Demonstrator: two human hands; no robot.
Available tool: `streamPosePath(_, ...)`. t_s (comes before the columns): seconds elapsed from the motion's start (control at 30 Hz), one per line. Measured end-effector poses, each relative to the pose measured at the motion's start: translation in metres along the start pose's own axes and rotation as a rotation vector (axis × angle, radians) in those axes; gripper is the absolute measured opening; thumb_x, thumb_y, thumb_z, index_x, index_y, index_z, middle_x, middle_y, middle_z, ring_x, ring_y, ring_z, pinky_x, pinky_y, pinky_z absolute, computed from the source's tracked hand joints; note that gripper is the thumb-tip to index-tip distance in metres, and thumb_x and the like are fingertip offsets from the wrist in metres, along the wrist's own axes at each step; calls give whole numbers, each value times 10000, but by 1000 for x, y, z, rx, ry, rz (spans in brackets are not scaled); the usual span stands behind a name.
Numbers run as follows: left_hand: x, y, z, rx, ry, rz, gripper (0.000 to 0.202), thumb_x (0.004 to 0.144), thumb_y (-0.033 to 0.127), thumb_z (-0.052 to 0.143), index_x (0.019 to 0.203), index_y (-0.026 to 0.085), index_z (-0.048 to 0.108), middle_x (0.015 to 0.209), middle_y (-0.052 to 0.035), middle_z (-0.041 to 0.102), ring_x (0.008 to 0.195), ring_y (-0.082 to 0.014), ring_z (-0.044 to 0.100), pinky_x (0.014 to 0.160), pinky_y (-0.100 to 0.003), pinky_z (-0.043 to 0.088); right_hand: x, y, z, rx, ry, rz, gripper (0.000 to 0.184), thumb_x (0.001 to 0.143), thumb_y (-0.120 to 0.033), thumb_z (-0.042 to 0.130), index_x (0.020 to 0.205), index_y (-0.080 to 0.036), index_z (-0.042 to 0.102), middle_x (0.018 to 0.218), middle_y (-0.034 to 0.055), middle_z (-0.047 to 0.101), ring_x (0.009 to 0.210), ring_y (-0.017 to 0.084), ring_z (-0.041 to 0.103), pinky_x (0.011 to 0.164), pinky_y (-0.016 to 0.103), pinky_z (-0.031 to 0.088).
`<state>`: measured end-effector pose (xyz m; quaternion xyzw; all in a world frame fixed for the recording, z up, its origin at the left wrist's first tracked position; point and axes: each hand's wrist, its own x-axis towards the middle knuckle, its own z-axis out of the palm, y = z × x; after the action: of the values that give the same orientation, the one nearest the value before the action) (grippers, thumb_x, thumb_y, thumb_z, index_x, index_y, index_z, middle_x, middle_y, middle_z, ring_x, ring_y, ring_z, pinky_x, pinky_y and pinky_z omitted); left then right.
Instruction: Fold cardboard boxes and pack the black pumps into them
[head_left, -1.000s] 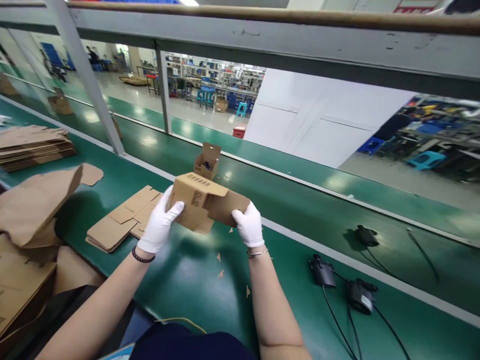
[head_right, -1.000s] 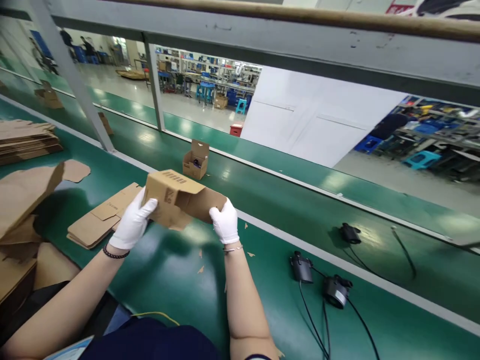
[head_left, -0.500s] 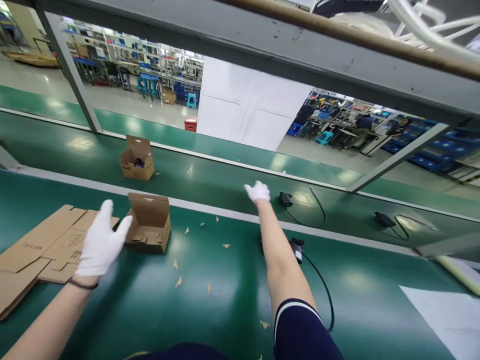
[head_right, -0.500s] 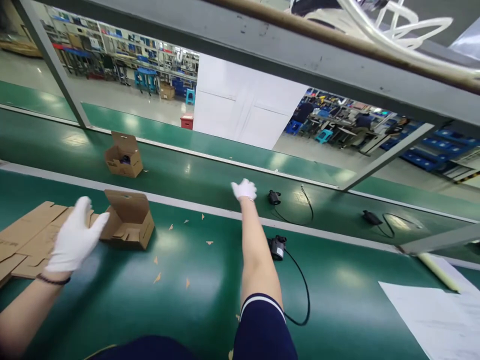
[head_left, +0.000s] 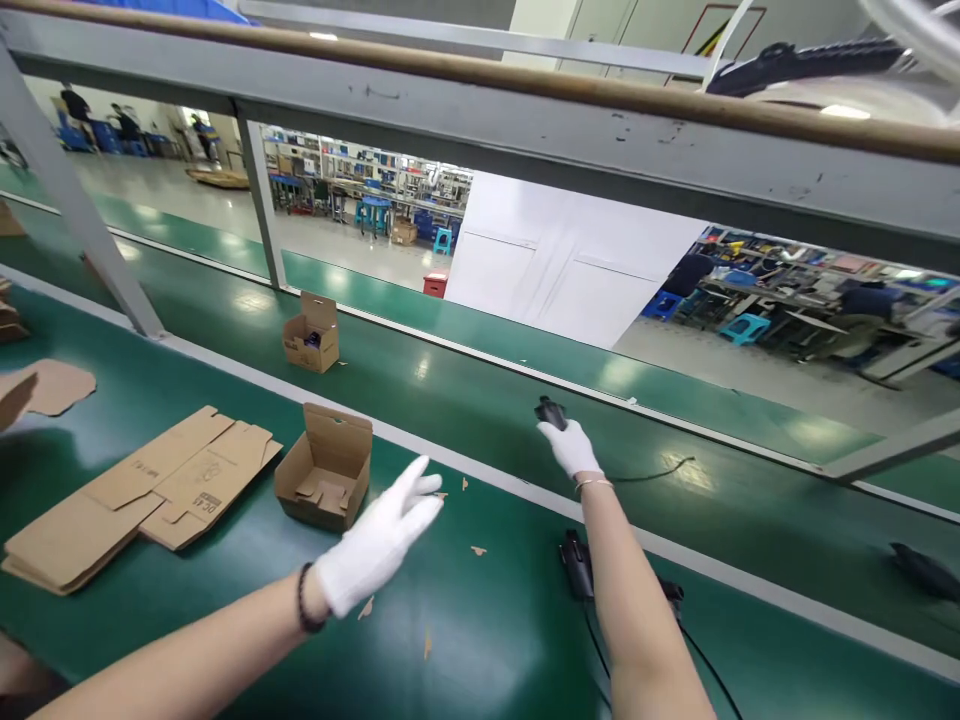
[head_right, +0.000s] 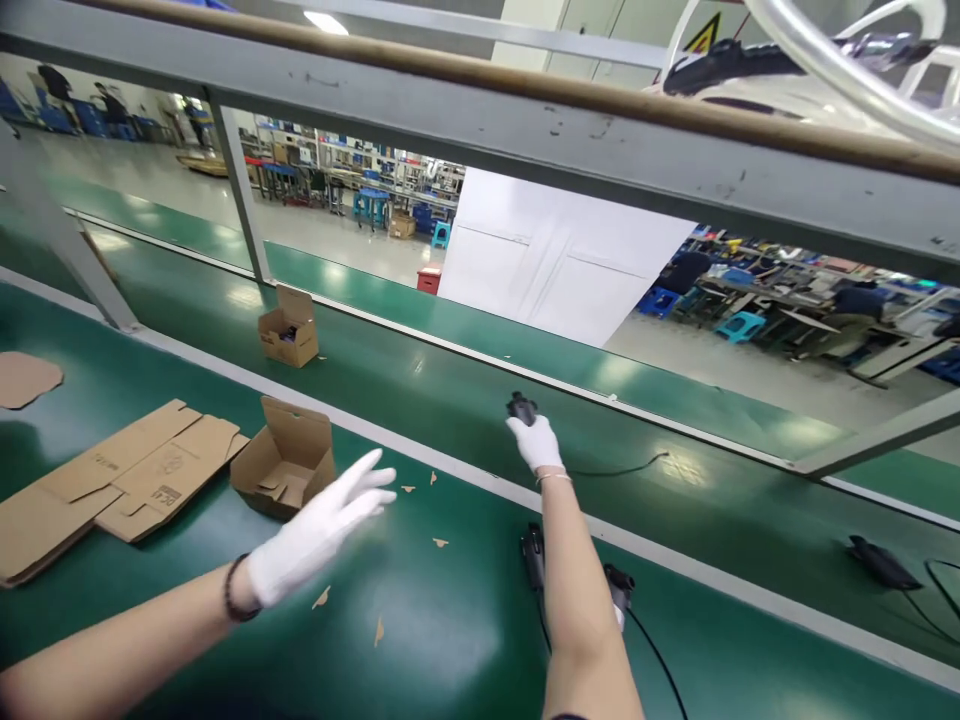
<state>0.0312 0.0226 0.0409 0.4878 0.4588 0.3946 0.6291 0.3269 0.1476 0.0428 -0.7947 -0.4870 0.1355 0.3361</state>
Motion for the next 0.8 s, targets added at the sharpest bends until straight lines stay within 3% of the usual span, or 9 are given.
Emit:
streamPosePath(0.07, 16, 8, 22, -222, 15, -46, 736, 765, 503, 701, 1397, 256, 419, 1388, -151, 528, 1263, -274, 527, 1062, -442, 404, -42, -23, 18, -85, -14, -121, 475, 734, -378, 663, 1149, -151, 617, 910, 133, 693, 698, 240, 648, 640, 331, 473)
streamPosePath(0.17, 30, 22, 36, -498, 131, 35, 567, 703, 463, 773, 1172, 241, 546, 1086, -83, 663, 1052, -217, 629, 921, -360, 487, -126, -51, 31, -264, 54, -638, 494, 831, -379, 574, 1286, -189, 549, 1048, 144, 684, 716, 234, 668, 572, 300, 453)
streamPosePath(0.27, 29, 29, 18, -623, 168, 87, 429, 659, 453, 804, 878, 190, 544, 802, -4, 611, 736, -135, 622, 718, -279, 512, -189, -69, 6, -313, -5, -1043, 411, 904, -305, 490, 1298, -203, 550, 921, 111, 717, 664, 206, 655, 489, 276, 391)
streamPosePath(0.37, 12, 31, -17, -504, 10, 106, 507, 629, 489, 813, 908, 180, 523, 787, 3, 592, 641, -124, 598, 613, -270, 499, -201, -85, -39, -277, -146, -1278, 227, 929, -302, 499, 1065, -259, 675, 657, 28, 678, 521, 161, 570, 463, 271, 338)
streamPosePath(0.47, -8, 32, -40, -222, -139, 158, 580, 574, 458, 847, 986, 185, 543, 846, -19, 613, 691, -157, 613, 622, -289, 501, -183, -108, -57, -112, -125, -1296, 176, 913, -361, 562, 847, -284, 706, 698, 18, 699, 585, 152, 578, 556, 269, 395)
streamPosePath(0.53, -21, 32, -43, -19, -245, 222, 671, 456, 357, 907, 1017, 190, 579, 866, -23, 618, 751, -188, 613, 653, -299, 503, -170, -126, -42, 18, -154, -1207, 189, 873, -426, 613, 790, -283, 705, 734, 12, 705, 635, 156, 594, 620, 277, 436)
streamPosePath(0.6, -32, 32, -41, 127, -298, 282, 741, 394, 251, 919, 1063, 198, 605, 834, -15, 616, 752, -202, 599, 656, -306, 498, -160, -137, -12, 137, -250, -1073, 239, 831, -476, 645, 723, -266, 681, 696, -7, 682, 630, 151, 594, 634, 275, 456)
streamPosePath(0.7, -41, 28, -47, 49, -162, 334, 742, 520, 156, 837, 1210, 208, 567, 804, -2, 613, 716, -174, 585, 671, -305, 488, -157, -136, 33, 226, -276, -862, 308, 858, -492, 590, 701, -233, 647, 671, -12, 657, 623, 150, 594, 623, 272, 462)
streamPosePath(0.8, -37, 25, -72, -322, 89, 351, 726, 582, 134, 776, 1261, 208, 531, 838, 13, 622, 740, -131, 593, 719, -274, 485, -174, -118, 58, 96, -254, -942, 308, 944, -424, 471, 858, -222, 686, 756, 27, 682, 692, 165, 618, 650, 275, 453)
